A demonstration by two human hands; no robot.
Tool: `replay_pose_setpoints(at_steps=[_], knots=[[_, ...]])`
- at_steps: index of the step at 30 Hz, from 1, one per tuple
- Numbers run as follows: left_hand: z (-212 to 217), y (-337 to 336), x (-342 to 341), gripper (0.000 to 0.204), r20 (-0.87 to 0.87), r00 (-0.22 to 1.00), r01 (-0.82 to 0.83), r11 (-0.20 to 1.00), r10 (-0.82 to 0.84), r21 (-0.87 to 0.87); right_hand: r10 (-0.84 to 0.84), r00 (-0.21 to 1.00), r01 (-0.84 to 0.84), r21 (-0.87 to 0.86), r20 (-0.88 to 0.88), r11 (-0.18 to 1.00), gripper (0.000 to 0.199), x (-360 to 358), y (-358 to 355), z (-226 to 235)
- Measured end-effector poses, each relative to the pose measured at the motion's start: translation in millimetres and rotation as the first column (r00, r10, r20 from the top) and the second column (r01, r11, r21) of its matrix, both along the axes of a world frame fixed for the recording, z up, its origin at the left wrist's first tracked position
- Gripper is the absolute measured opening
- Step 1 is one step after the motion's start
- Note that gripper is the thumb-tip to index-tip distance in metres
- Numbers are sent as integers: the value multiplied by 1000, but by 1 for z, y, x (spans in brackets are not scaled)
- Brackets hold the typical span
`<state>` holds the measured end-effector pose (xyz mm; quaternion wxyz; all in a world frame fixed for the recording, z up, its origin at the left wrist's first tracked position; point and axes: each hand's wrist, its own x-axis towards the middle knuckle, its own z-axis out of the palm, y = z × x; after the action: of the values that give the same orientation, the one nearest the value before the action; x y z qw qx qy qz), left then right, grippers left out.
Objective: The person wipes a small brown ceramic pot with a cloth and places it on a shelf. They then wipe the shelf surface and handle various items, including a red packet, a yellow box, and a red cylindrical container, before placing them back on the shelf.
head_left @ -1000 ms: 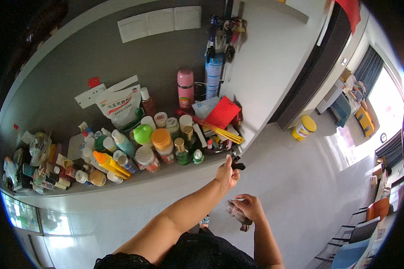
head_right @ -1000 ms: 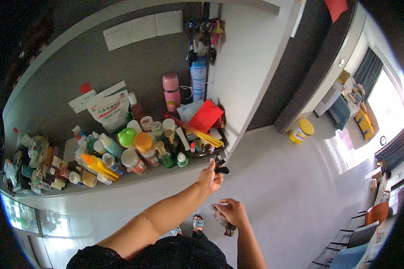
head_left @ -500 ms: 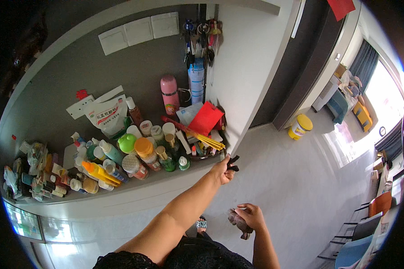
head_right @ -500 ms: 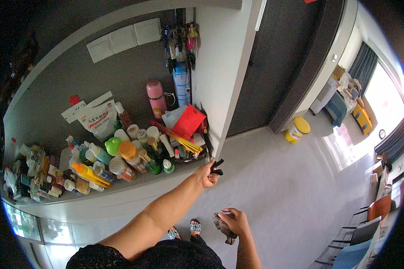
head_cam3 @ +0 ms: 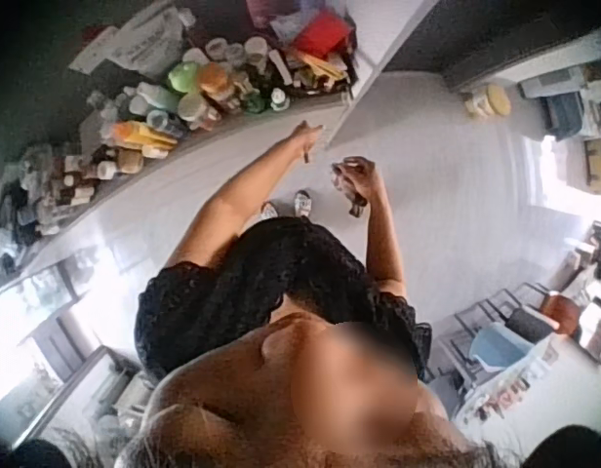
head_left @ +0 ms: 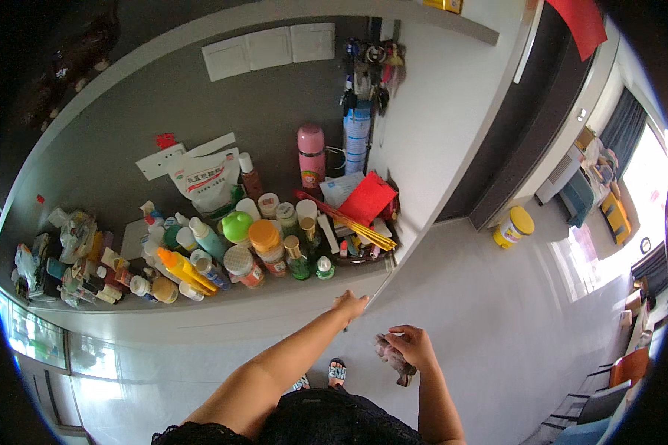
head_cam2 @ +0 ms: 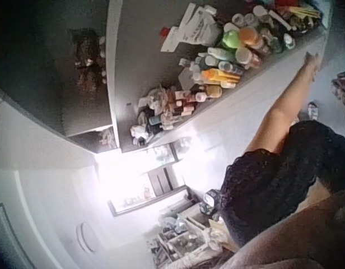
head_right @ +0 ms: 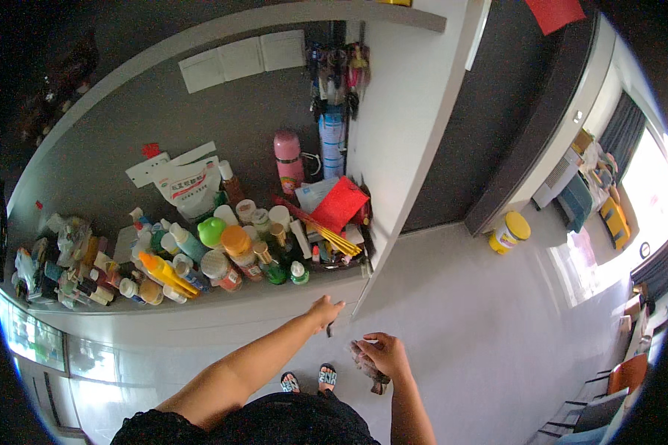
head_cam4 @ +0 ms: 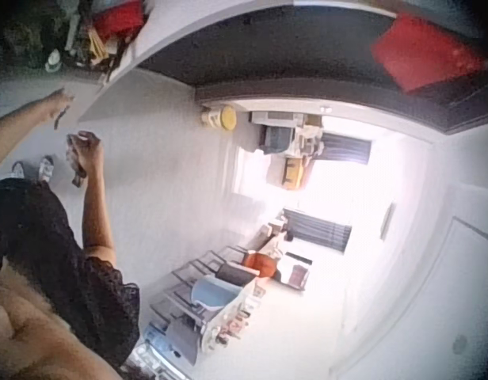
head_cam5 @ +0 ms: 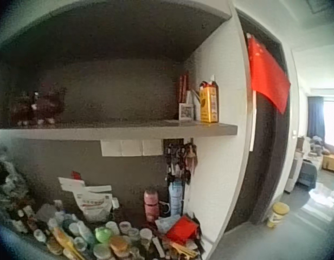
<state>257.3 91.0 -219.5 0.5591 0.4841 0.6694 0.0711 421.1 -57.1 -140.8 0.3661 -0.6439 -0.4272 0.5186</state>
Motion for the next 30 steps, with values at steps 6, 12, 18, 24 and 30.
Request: replay_pose_setpoints(at_steps=[6, 12, 18, 24, 30], knots=[[-24, 1, -28, 62, 436, 881, -92, 972, 181, -218, 110, 987, -104, -55, 119, 993, 25, -19, 20, 25], [52, -15, -43, 58, 403, 914, 79, 993, -38, -86, 214, 964, -197, -120, 155, 973, 22, -29, 27, 55], [207, -26, -85, 36, 534, 670, 250, 834, -516, 491, 364, 857, -473, 275, 365, 837, 30, -20, 37, 149], [370, -22, -119, 24, 509, 605, -91, 583, -612, 808, 91, 935, -329, 746, 342, 580, 16, -48, 65, 310], [504, -10, -135, 20, 164, 785, -112, 123, -597, 986, -480, 872, 163, 982, -98, 96, 13, -52, 101, 418]])
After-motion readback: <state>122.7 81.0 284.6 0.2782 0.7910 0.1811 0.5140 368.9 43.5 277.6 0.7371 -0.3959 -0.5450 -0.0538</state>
